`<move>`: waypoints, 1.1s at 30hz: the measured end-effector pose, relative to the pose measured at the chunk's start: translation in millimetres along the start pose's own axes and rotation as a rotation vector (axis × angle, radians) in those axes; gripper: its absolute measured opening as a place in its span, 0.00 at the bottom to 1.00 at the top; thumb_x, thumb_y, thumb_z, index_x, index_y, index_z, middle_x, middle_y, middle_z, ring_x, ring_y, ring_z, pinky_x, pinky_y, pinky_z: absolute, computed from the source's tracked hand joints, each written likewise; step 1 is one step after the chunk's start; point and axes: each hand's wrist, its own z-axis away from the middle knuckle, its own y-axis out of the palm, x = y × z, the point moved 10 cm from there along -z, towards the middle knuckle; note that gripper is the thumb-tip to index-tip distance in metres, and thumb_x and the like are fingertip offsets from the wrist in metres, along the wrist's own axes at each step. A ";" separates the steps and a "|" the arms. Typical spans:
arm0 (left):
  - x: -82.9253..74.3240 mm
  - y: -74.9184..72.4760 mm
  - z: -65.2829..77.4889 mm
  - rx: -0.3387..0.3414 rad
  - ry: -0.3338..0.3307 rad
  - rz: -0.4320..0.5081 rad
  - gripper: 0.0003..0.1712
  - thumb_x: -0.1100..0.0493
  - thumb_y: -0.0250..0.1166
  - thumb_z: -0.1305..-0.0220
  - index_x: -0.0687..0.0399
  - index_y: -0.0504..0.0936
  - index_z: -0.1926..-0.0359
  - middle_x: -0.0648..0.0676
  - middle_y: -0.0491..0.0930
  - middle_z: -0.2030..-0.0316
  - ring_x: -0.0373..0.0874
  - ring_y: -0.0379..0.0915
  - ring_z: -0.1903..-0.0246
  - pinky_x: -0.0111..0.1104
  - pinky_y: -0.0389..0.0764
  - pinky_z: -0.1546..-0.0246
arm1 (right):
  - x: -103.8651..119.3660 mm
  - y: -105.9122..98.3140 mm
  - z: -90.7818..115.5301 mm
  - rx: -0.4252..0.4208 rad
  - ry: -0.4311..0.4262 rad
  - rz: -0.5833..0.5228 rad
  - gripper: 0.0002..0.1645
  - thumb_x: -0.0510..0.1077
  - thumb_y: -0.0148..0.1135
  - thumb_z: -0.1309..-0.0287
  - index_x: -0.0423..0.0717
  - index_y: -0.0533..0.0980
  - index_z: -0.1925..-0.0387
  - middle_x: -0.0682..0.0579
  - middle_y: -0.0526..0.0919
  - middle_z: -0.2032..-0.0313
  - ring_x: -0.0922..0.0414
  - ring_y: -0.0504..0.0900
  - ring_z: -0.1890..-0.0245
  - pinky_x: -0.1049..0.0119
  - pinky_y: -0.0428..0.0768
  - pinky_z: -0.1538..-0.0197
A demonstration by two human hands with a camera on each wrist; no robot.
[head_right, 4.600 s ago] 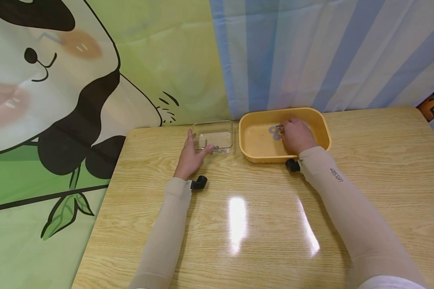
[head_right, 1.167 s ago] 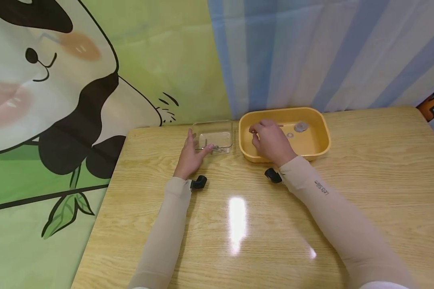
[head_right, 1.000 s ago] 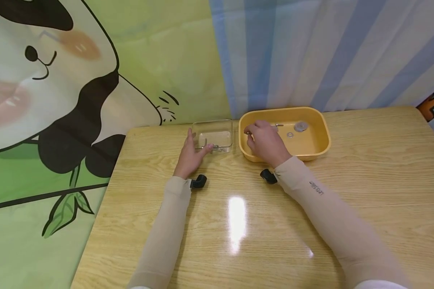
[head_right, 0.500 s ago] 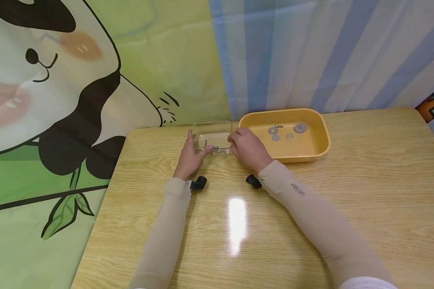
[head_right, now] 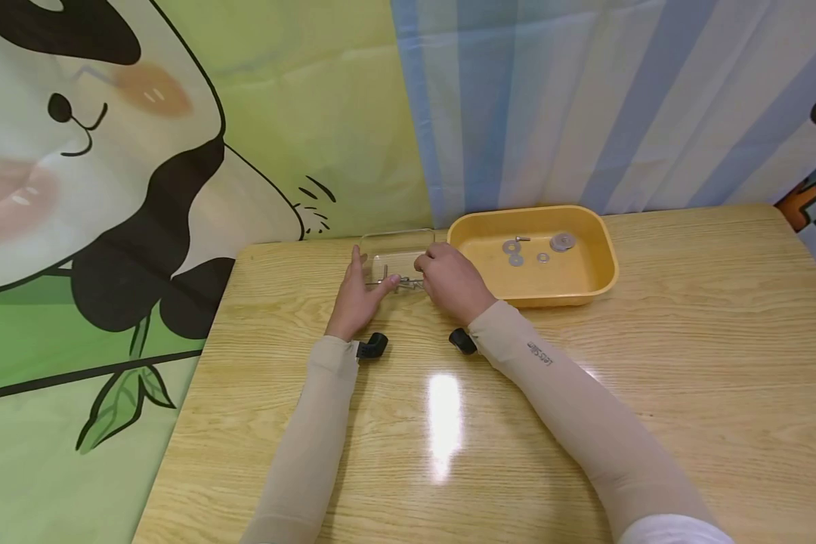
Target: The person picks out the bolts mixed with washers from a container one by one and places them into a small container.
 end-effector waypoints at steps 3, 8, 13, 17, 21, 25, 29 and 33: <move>-0.3 -0.8 0.2 -0.005 0.003 0.001 0.68 0.25 0.62 0.41 0.46 0.29 0.19 0.60 0.51 0.22 0.61 0.54 0.27 0.55 0.58 0.29 | 0.6 2.2 -1.2 0.000 -0.002 0.009 0.11 0.34 0.57 0.33 0.37 0.84 0.56 0.41 0.81 0.60 0.45 0.79 0.55 0.54 0.81 0.50; -0.4 0.5 -0.1 -0.002 0.002 0.000 0.67 0.26 0.62 0.40 0.46 0.29 0.19 0.60 0.51 0.22 0.62 0.54 0.27 0.55 0.59 0.30 | 0.4 3.5 -1.1 0.001 -0.003 0.018 0.11 0.34 0.57 0.33 0.36 0.85 0.56 0.41 0.81 0.60 0.45 0.79 0.56 0.54 0.81 0.49; -0.2 0.0 -0.3 -0.002 -0.004 0.000 0.66 0.28 0.63 0.39 0.46 0.29 0.19 0.60 0.51 0.22 0.62 0.54 0.27 0.55 0.59 0.30 | -0.3 4.6 -2.4 0.007 -0.011 0.026 0.11 0.35 0.57 0.33 0.36 0.85 0.57 0.42 0.82 0.61 0.45 0.80 0.56 0.53 0.80 0.48; -0.6 -0.3 -0.1 0.000 -0.004 0.001 0.66 0.27 0.62 0.39 0.46 0.29 0.19 0.60 0.51 0.22 0.61 0.53 0.27 0.55 0.58 0.29 | -0.5 6.0 -3.7 0.021 -0.024 0.035 0.11 0.35 0.57 0.33 0.36 0.85 0.59 0.42 0.82 0.62 0.45 0.80 0.56 0.53 0.80 0.48; -0.3 0.1 -0.1 0.002 -0.005 0.002 0.66 0.27 0.62 0.39 0.46 0.29 0.19 0.60 0.51 0.22 0.61 0.53 0.27 0.55 0.58 0.29 | -0.8 7.9 -4.0 0.039 -0.034 0.042 0.11 0.35 0.57 0.32 0.36 0.86 0.60 0.43 0.82 0.63 0.45 0.80 0.57 0.52 0.79 0.47; -0.1 0.6 -0.4 0.003 -0.005 0.000 0.66 0.27 0.62 0.38 0.45 0.28 0.20 0.60 0.51 0.22 0.61 0.54 0.27 0.54 0.58 0.29 | -1.4 9.2 -3.9 0.049 -0.038 0.048 0.12 0.36 0.57 0.32 0.36 0.86 0.61 0.43 0.83 0.63 0.45 0.80 0.58 0.52 0.79 0.47; 0.0 0.6 -0.7 0.001 -0.004 -0.005 0.66 0.28 0.62 0.38 0.46 0.29 0.19 0.60 0.51 0.22 0.61 0.54 0.27 0.54 0.59 0.30 | -1.1 9.2 -4.0 0.052 -0.043 0.046 0.12 0.35 0.56 0.32 0.36 0.86 0.61 0.43 0.83 0.63 0.45 0.80 0.58 0.51 0.78 0.47; -0.3 0.6 -0.8 0.002 -0.003 -0.013 0.66 0.28 0.62 0.38 0.47 0.29 0.19 0.60 0.50 0.22 0.61 0.54 0.27 0.55 0.59 0.30 | -0.9 9.2 -4.3 0.056 -0.044 0.048 0.12 0.35 0.56 0.33 0.36 0.86 0.61 0.42 0.83 0.63 0.44 0.80 0.58 0.51 0.78 0.47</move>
